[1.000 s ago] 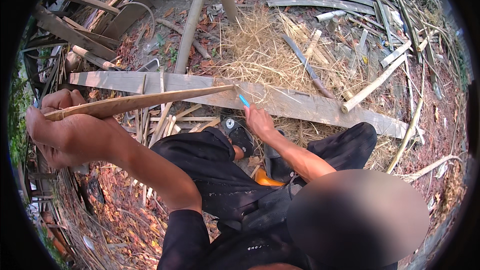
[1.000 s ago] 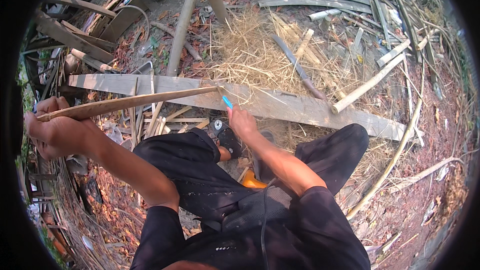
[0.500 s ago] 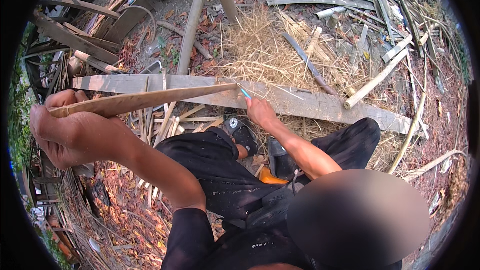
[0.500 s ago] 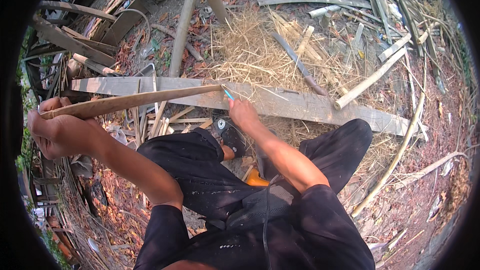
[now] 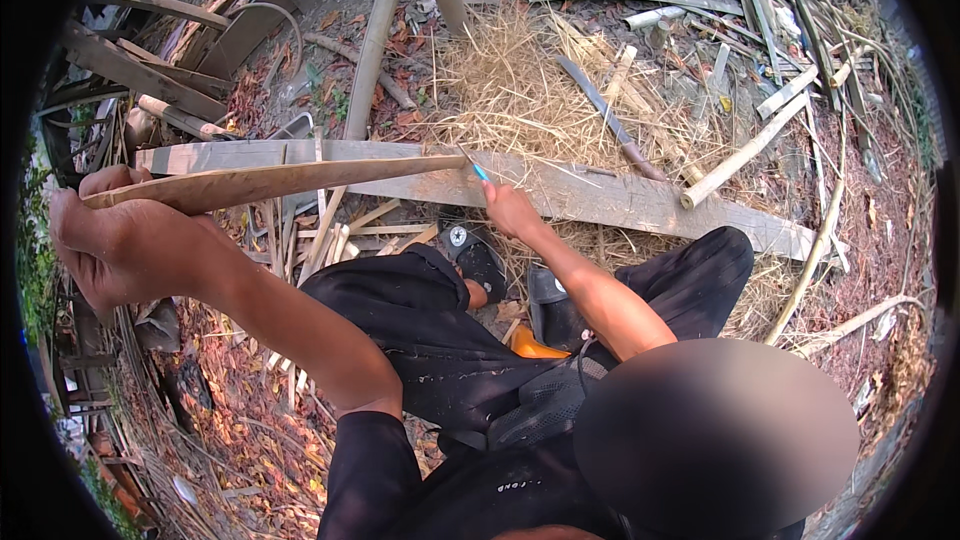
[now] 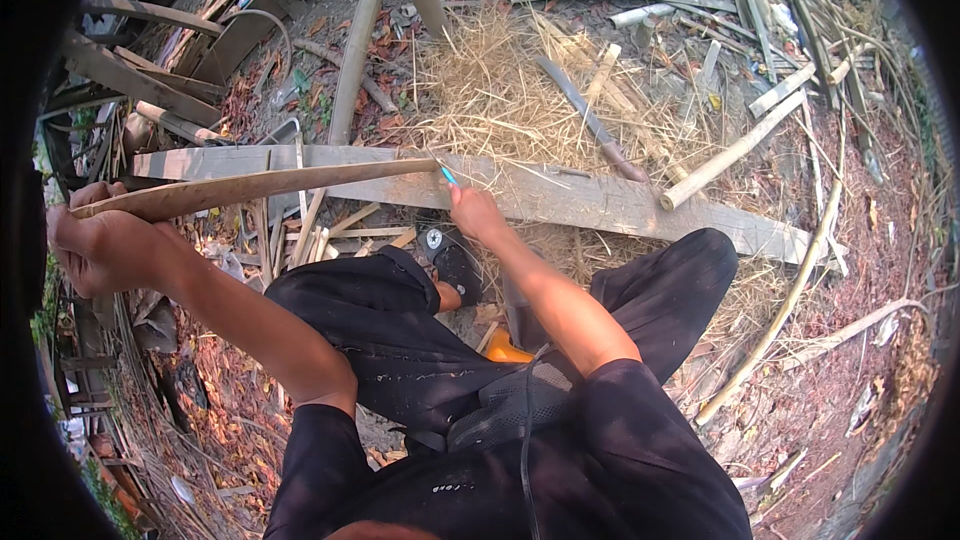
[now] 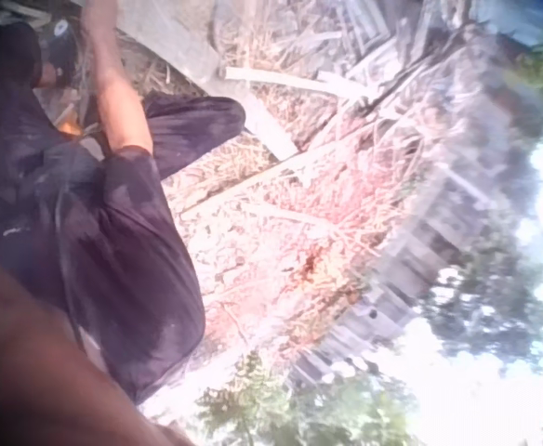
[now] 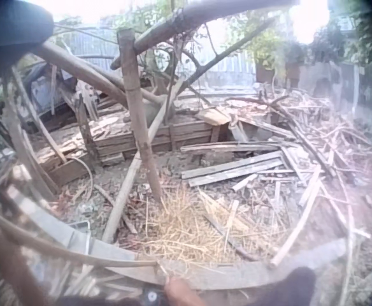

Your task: The person sits on the ground and carves a piece of wood using a blue utility knife. They hold the wood in their left hand and carefully shave off thin strips with the knife in their right hand. The person occasionally pauses to inspect the wood or adjust their grip.

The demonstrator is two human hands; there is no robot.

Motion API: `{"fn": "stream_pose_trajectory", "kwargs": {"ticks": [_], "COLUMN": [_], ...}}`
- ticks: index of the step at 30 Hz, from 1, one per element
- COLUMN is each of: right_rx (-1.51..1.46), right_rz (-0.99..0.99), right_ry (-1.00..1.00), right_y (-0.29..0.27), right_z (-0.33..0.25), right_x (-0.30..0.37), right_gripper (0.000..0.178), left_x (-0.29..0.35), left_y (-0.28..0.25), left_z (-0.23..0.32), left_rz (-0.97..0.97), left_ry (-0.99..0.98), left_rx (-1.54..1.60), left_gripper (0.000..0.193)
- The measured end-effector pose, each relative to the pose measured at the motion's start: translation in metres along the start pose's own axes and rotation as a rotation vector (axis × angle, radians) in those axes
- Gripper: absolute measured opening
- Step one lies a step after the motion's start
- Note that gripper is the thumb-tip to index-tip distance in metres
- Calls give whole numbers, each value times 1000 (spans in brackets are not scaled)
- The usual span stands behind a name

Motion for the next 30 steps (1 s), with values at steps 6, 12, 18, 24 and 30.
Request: {"fn": "stream_pose_trajectory", "kwargs": {"ticks": [6,12,18,24,30], "right_rx": [-1036,-172,165,175,-93], "right_rz": [-634,-87,16,64,-23], "right_ry": [455,-69,-75,-65,87], "right_y": [-32,-62,-33,4,-9], "right_z": [-17,-34,-40,-27,-16], "right_x": [15,27,40,3,-14], "right_gripper": [36,32,28,32,40], "left_x": [-12,-12,-6,-8,-11], "left_y": [-19,-19,-12,-4,-5], "left_z": [-21,-21,-11,-7,-13], "left_rz": [17,25,1,-87,-41], "left_ry": [23,34,61,175,92], "left_rx": [-64,-89,-87,-48,-51], "left_gripper": [23,25,28,23,22]}}
Point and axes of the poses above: each hand's wrist, its own x-axis away from the middle knuckle, its own y-axis out of the palm, z = x × y, the point moved 5 cm from there along -x, towards the middle knuckle, and after that the axes turned 7 degrees about y, right-handed, at the moved point
